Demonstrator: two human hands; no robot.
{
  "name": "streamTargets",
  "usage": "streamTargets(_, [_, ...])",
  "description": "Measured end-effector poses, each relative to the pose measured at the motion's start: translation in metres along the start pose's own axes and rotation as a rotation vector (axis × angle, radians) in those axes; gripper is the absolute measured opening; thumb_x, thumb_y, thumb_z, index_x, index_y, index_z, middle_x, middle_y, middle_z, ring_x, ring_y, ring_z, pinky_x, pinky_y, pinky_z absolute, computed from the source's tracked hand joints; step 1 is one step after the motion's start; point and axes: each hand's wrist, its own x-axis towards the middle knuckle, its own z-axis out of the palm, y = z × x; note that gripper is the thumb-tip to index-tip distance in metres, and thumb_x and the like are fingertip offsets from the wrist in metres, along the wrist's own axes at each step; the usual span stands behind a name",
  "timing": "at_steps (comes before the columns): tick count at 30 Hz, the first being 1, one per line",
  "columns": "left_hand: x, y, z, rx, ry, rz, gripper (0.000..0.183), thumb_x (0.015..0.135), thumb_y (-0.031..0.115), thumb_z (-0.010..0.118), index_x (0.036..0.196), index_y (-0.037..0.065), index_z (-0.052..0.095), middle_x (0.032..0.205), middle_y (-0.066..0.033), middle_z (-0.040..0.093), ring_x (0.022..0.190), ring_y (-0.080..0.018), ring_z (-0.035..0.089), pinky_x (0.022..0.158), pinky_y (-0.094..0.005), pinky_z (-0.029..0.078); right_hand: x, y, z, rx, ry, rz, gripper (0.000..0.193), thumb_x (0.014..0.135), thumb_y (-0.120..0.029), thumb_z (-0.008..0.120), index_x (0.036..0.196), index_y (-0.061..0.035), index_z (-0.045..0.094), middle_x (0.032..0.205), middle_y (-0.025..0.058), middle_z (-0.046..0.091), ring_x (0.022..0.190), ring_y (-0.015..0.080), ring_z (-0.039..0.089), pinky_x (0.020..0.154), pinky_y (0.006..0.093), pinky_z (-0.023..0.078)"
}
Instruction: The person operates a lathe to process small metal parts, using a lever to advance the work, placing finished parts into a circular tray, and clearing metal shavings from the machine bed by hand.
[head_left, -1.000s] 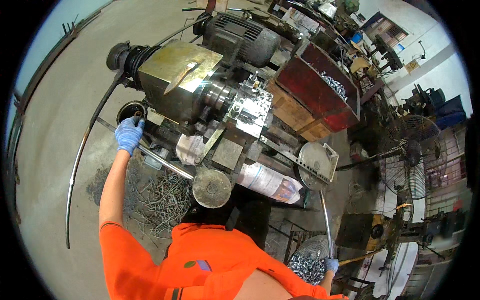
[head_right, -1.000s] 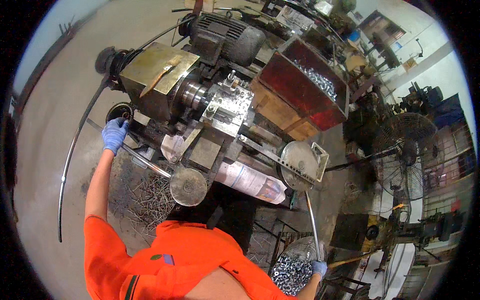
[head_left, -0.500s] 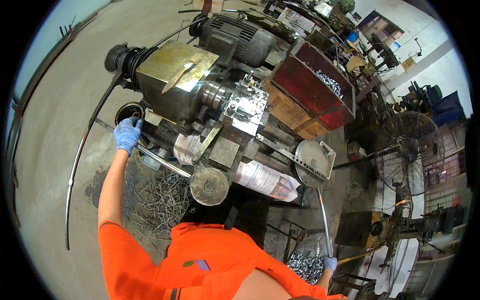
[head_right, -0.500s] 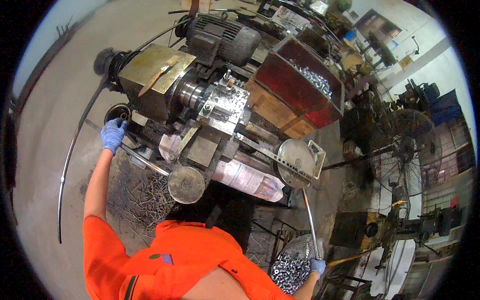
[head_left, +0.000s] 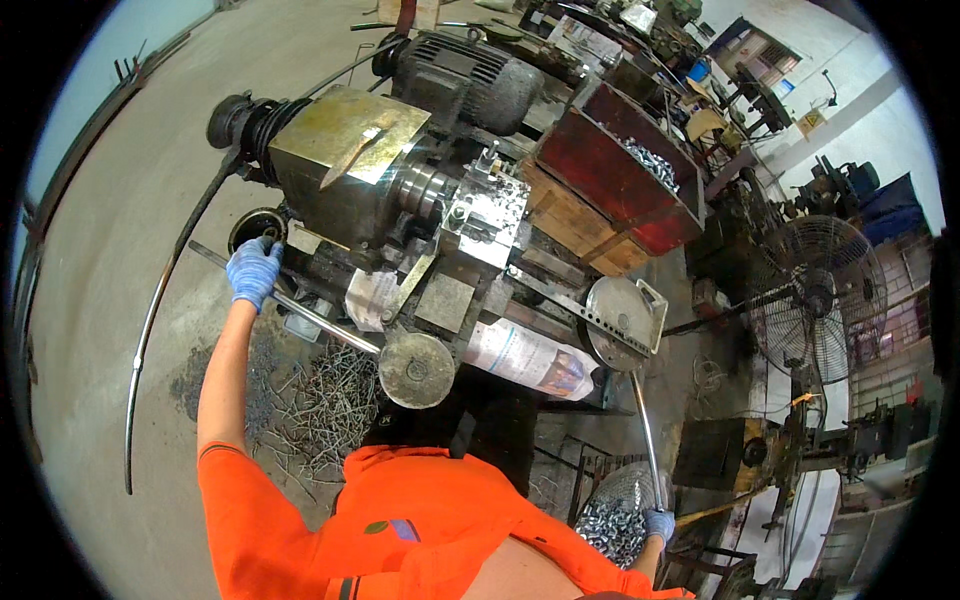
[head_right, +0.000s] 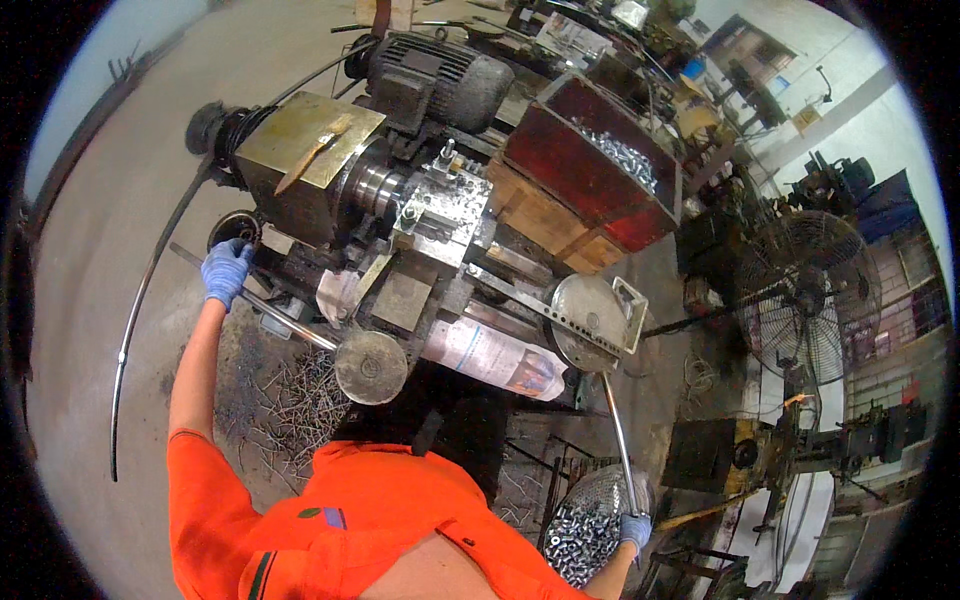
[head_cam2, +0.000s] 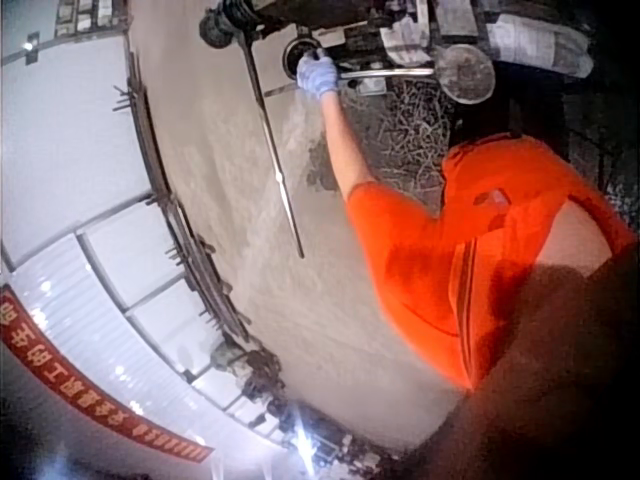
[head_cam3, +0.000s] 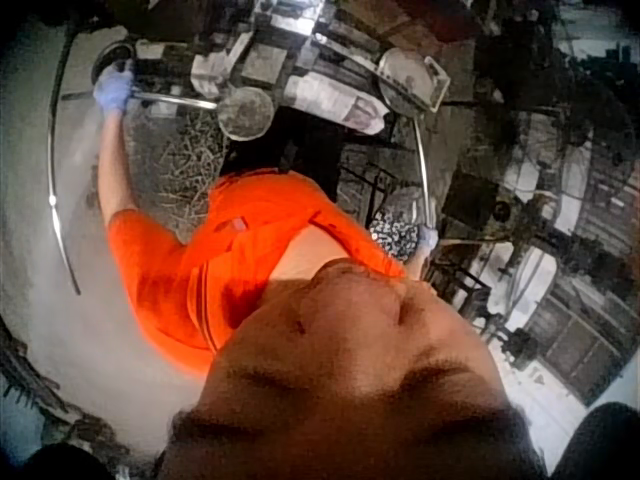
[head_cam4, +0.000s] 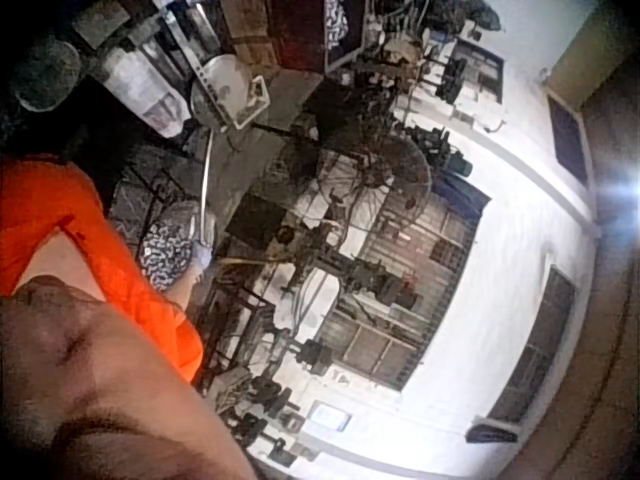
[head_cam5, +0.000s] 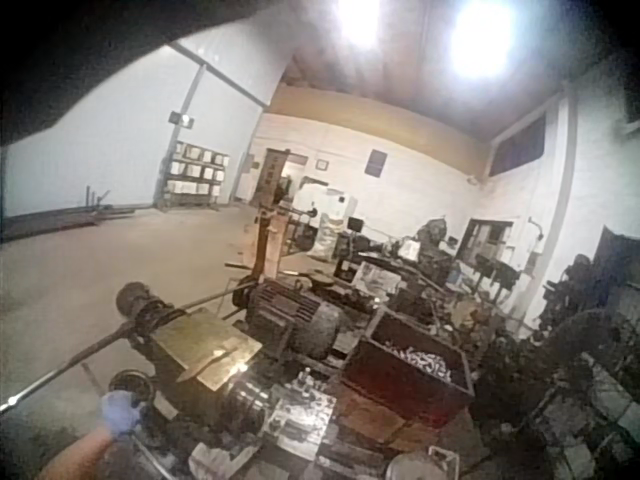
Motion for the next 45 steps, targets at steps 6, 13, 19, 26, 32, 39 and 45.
streamTargets(6, [-0.001,0.002,-0.003,0.003,-0.006,0.002,0.030,0.082,0.037,0.059,0.095,0.012,0.069,0.091,-0.0138,0.067,0.087,-0.0311,0.063,0.076,-0.0412,0.049,0.006,0.010,0.010,0.017,0.010,0.002,0.043,0.064,-0.032,0.069,0.093,-0.0006,0.066,0.100,0.0255,0.063,0.097,0.0370,0.060,0.084,0.0418,0.048])
streamTargets(13, [-0.001,0.002,-0.003,-0.004,0.000,0.004,0.030,0.082,0.037,0.059,0.096,0.012,0.069,0.090,-0.0146,0.066,0.087,-0.0317,0.063,0.076,-0.0419,0.049,0.004,0.011,0.012,0.037,0.001,-0.037,0.045,0.063,-0.034,0.070,0.093,-0.0013,0.067,0.099,0.0251,0.063,0.096,0.0375,0.061,0.083,0.0418,0.048])
streamTargets(19, [-0.004,0.007,-0.008,0.001,0.014,0.003,0.029,0.082,0.036,0.059,0.095,0.012,0.069,0.090,-0.0137,0.067,0.085,-0.0312,0.063,0.075,-0.0416,0.049,-0.006,0.003,0.004,-0.011,0.000,0.021,0.052,0.063,-0.036,0.069,0.100,-0.0006,0.064,0.103,0.0252,0.062,0.099,0.0379,0.060,0.085,0.0413,0.048])
streamTargets(26, [-0.005,0.006,-0.009,-0.003,0.021,0.002,0.030,0.083,0.037,0.059,0.095,0.012,0.069,0.091,-0.0132,0.067,0.085,-0.0309,0.063,0.075,-0.0411,0.049,-0.015,-0.003,0.001,-0.017,0.012,0.060,0.051,0.063,-0.034,0.067,0.102,-0.0005,0.064,0.104,0.0252,0.062,0.099,0.0378,0.060,0.085,0.0416,0.048])
streamTargets(32, [-0.004,0.005,-0.006,-0.008,0.036,-0.001,0.030,0.082,0.037,0.059,0.096,0.012,0.069,0.091,-0.0138,0.067,0.086,-0.0313,0.063,0.076,-0.0415,0.049,-0.011,0.007,0.009,0.028,0.003,0.019,0.043,0.062,-0.030,0.066,0.093,-0.0007,0.066,0.099,0.0260,0.062,0.096,0.0381,0.060,0.083,0.0426,0.048])
streamTargets(39, [-0.002,0.001,-0.003,0.020,0.021,-0.003,0.030,0.082,0.036,0.059,0.096,0.012,0.069,0.091,-0.0140,0.066,0.087,-0.0312,0.063,0.076,-0.0414,0.049,-0.019,0.000,0.006,0.035,0.027,0.042,0.045,0.064,-0.031,0.066,0.097,0.0004,0.065,0.101,0.0261,0.062,0.097,0.0384,0.060,0.084,0.0428,0.048])
streamTargets(45, [-0.003,0.005,-0.008,0.006,0.004,-0.002,0.030,0.082,0.036,0.059,0.095,0.011,0.069,0.090,-0.0145,0.066,0.086,-0.0312,0.063,0.075,-0.0418,0.049,-0.043,-0.017,-0.018,0.033,-0.014,0.060,0.052,0.065,-0.035,0.067,0.104,0.0000,0.063,0.107,0.0257,0.060,0.102,0.0377,0.058,0.087,0.0419,0.047])
